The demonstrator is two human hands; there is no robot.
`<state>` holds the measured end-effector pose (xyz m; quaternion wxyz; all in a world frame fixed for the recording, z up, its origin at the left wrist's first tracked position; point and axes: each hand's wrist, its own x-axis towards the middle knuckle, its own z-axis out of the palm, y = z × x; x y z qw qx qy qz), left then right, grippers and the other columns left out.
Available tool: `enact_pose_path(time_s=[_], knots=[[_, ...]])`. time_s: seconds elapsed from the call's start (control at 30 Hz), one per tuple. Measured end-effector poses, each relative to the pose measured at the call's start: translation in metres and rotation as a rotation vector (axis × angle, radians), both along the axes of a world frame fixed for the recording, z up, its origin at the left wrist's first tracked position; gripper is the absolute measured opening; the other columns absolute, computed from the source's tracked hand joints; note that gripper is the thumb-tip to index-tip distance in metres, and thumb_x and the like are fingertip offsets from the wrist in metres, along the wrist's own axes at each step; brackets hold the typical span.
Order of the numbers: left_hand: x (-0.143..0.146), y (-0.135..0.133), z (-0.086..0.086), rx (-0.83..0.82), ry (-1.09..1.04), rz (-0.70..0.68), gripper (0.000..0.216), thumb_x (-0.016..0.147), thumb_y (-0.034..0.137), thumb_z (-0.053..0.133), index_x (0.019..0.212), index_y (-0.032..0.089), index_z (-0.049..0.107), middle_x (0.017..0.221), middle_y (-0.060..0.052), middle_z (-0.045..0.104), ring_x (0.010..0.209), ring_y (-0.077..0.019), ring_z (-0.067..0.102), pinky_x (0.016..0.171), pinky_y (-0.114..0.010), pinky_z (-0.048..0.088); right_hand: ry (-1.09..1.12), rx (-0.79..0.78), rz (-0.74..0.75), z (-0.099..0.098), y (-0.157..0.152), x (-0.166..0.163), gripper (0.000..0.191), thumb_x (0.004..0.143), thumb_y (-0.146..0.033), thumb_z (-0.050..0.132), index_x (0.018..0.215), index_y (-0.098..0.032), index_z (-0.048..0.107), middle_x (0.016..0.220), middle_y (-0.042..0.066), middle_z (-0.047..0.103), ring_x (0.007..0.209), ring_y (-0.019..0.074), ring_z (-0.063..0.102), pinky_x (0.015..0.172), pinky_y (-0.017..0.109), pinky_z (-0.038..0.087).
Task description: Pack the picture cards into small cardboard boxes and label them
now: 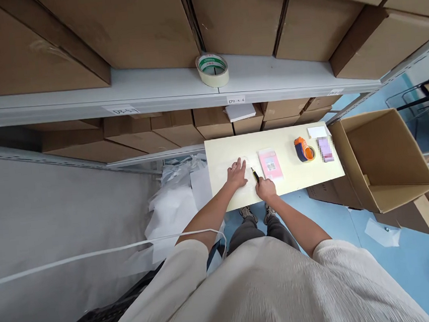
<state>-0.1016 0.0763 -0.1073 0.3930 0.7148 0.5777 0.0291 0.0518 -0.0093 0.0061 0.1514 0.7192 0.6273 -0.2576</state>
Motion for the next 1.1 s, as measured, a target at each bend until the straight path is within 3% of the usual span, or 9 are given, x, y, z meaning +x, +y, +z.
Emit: enact_pose_path(time_s=[0.27, 0.43, 0.57, 0.7, 0.77, 0.9, 1.0, 1.1], knots=[[0.002, -0.004, -0.003, -0.007, 0.04, -0.017, 0.107, 0.079, 0.032, 0.079, 0.173, 0.022, 0.029, 0.185, -0.017, 0.01, 0.17, -0.0462, 0.009, 0.133, -0.066, 0.016, -0.003, -0.048, -0.006, 0.0, -0.058, 0.01, 0.032, 0.11, -0.031, 0.048, 0.13, -0.015, 0.067, 0.111, 0.019, 0.076, 0.109, 0.032, 0.074, 0.09, 0.036, 0.053], [-0.002, -0.017, -0.001, 0.072, 0.006, -0.013, 0.097, 0.087, 0.035, 0.076, 0.172, 0.025, 0.031, 0.185, -0.015, 0.015, 0.17, -0.0441, 0.01, 0.136, -0.063, 0.011, -0.007, -0.074, 0.004, 0.003, -0.081, 0.019, 0.033, 0.11, -0.033, 0.048, 0.13, -0.016, 0.068, 0.113, 0.02, 0.076, 0.107, 0.0331, 0.074, 0.089, 0.037, 0.052], [-0.005, -0.032, 0.011, 0.168, 0.065, 0.002, 0.082, 0.093, 0.031, 0.073, 0.168, 0.021, 0.039, 0.179, -0.02, 0.027, 0.166, -0.0448, 0.018, 0.136, -0.062, 0.01, -0.002, -0.09, 0.019, 0.01, -0.096, 0.024, 0.034, 0.108, -0.03, 0.049, 0.129, -0.016, 0.071, 0.11, 0.02, 0.077, 0.106, 0.0335, 0.074, 0.091, 0.038, 0.051], [-0.01, -0.052, 0.03, 0.217, 0.115, -0.016, 0.06, 0.102, 0.029, 0.058, 0.161, 0.019, 0.047, 0.163, -0.022, 0.049, 0.154, -0.044, 0.038, 0.129, -0.06, 0.027, 0.017, -0.075, -0.018, 0.023, -0.105, 0.035, 0.03, 0.104, -0.03, 0.053, 0.124, -0.019, 0.073, 0.103, 0.016, 0.077, 0.1, 0.0313, 0.074, 0.089, 0.036, 0.049], [-0.013, -0.064, 0.037, 0.231, 0.156, -0.054, 0.053, 0.106, 0.027, 0.048, 0.158, 0.019, 0.049, 0.158, -0.02, 0.054, 0.149, -0.0399, 0.044, 0.126, -0.055, 0.034, 0.073, -0.044, -0.106, 0.03, -0.105, 0.047, 0.028, 0.104, -0.031, 0.053, 0.122, -0.02, 0.071, 0.097, 0.013, 0.077, 0.092, 0.0293, 0.074, 0.083, 0.034, 0.048], [-0.02, -0.082, 0.045, 0.208, 0.241, -0.136, 0.049, 0.105, 0.023, 0.047, 0.154, 0.021, 0.052, 0.161, -0.017, 0.052, 0.146, -0.0348, 0.048, 0.121, -0.049, 0.041, 0.347, 0.076, -0.336, 0.044, -0.088, 0.082, 0.032, 0.108, -0.045, 0.042, 0.103, -0.022, 0.064, 0.085, 0.007, 0.074, 0.079, 0.025, 0.07, 0.072, 0.031, 0.047], [-0.023, -0.087, 0.046, 0.166, 0.27, -0.168, 0.05, 0.103, 0.021, 0.05, 0.153, 0.021, 0.055, 0.168, -0.016, 0.047, 0.152, -0.034, 0.045, 0.122, -0.049, 0.041, 0.583, 0.217, -0.392, 0.055, -0.067, 0.107, 0.037, 0.105, -0.057, 0.04, 0.094, -0.025, 0.056, 0.081, 0.005, 0.072, 0.075, 0.0224, 0.067, 0.071, 0.032, 0.049], [-0.024, -0.086, 0.043, 0.123, 0.286, -0.184, 0.054, 0.099, 0.02, 0.054, 0.154, 0.02, 0.055, 0.173, -0.016, 0.043, 0.156, -0.0348, 0.043, 0.124, -0.05, 0.041, 0.735, 0.339, -0.393, 0.069, -0.042, 0.126, 0.038, 0.099, -0.062, 0.046, 0.1, -0.025, 0.053, 0.087, 0.005, 0.072, 0.077, 0.0214, 0.066, 0.071, 0.033, 0.053]])
